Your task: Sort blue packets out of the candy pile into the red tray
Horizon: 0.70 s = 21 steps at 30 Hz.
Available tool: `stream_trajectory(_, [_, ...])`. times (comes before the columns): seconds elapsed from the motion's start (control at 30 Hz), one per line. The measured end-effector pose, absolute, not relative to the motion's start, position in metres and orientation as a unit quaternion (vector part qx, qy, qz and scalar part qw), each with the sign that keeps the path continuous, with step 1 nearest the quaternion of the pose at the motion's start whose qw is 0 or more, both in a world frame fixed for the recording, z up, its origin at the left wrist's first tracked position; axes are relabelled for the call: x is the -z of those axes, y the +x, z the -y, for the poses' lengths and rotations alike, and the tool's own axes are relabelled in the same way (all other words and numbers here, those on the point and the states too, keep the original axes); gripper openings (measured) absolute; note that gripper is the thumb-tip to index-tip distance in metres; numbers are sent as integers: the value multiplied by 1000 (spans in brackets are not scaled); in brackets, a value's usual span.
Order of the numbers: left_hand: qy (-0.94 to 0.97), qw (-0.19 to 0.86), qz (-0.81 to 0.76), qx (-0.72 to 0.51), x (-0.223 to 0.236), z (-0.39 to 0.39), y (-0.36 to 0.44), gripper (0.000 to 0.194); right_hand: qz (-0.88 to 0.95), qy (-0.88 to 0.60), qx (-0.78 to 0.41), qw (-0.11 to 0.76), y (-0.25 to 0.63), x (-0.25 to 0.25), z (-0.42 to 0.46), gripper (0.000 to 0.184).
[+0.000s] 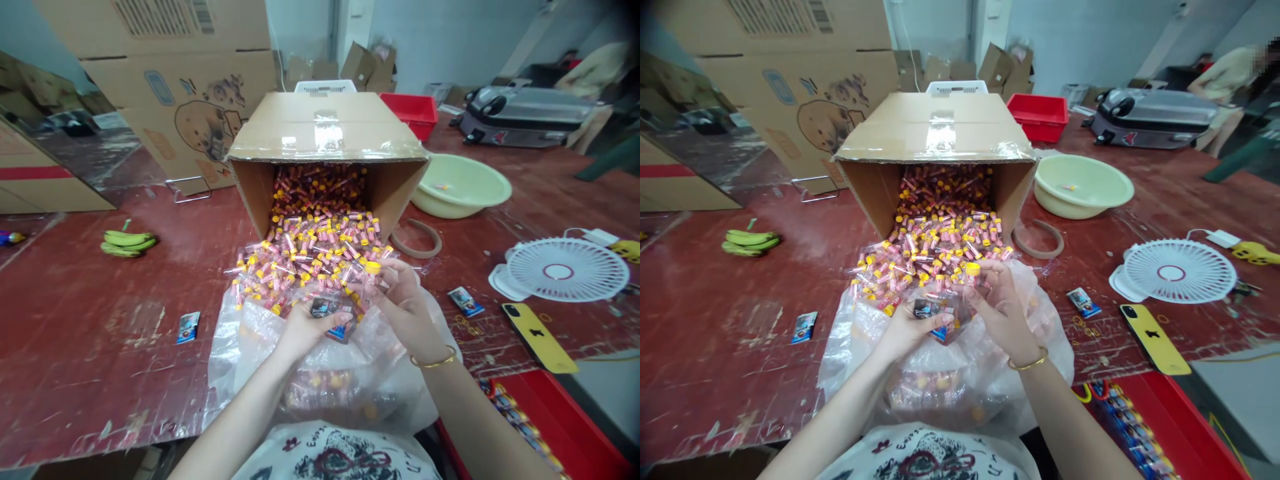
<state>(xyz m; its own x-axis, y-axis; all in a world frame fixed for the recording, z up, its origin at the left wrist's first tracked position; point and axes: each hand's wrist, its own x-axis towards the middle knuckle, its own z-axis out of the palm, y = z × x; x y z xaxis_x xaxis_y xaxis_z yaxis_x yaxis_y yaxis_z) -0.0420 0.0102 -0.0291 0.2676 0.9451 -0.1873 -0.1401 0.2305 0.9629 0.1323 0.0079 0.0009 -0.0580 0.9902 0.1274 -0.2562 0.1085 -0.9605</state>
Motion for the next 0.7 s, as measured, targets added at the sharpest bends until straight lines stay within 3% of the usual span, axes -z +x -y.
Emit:
stream_trajectory(0.23, [501, 638, -439, -388, 24, -6, -42, 22, 551, -397, -454, 577, 133, -6, -7, 29])
stream_trajectory(0.53, [481, 629, -442, -422, 23, -7, -37, 28, 694, -393, -324, 508, 143, -10, -1, 23])
stream_trajectory(0.7, [477, 626, -466, -405, 21, -9, -35, 31, 713, -397, -335, 471, 144, -10, -9, 20])
